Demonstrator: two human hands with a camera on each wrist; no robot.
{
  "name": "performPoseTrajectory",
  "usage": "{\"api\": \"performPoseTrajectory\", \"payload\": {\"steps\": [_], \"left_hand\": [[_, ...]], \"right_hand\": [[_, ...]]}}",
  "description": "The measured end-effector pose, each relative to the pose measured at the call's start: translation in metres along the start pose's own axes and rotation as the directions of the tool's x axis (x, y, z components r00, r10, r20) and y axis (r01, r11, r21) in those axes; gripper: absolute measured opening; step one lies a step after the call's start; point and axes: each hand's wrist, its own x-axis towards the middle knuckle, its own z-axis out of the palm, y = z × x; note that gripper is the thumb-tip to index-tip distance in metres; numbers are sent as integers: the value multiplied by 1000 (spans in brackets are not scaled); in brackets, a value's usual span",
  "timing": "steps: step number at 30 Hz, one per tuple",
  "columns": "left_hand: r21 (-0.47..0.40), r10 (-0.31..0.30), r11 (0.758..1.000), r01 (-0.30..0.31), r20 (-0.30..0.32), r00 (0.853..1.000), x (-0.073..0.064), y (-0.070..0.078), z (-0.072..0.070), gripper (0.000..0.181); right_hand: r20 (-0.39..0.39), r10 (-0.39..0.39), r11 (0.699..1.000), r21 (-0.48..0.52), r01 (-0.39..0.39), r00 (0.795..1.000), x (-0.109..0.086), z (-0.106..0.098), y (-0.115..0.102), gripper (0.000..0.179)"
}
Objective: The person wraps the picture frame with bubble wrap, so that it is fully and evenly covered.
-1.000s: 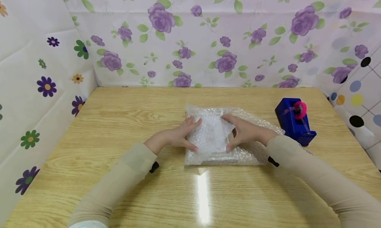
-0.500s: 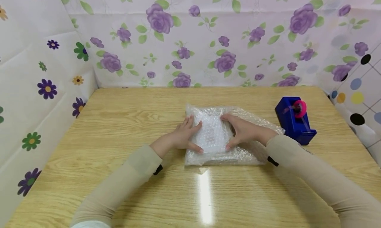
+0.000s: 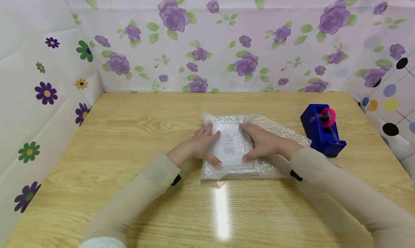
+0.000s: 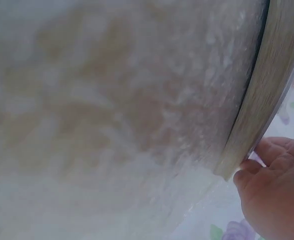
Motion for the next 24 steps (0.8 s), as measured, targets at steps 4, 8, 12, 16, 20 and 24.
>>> {"api": "performPoseTrajectory", "payload": {"steps": [4,8,12,16,20,24], "left_hand": [[56,-6,998,6,3,1000,4,2,-8,114],[93,-9,996,8,7,1000,5,1,-12,112],[82,-3,997,2,11,1000,4,1,-11,112],[83,-12,996,11,10,1000,5,4,-11,114],[97,-19,995,17,19,1000,6,4,-12,116],[101,-23,995,21,17,1000,4,2,-13,116]], "right_hand": [[-15,-12,996,-84,11,1000,-1,2,-3,103],[-5,-23,977,-214,21,1000,-2,6,-8,94],[-2,-10,941,-340,8,1000,-2,9,-15,87],[0,11,914,-405,-10,1000,-2,10,-26,85],[19,12,917,-399,-3,1000,-3,11,-37,83],[63,-92,947,-304,106,994,1,13,-37,75]]}}
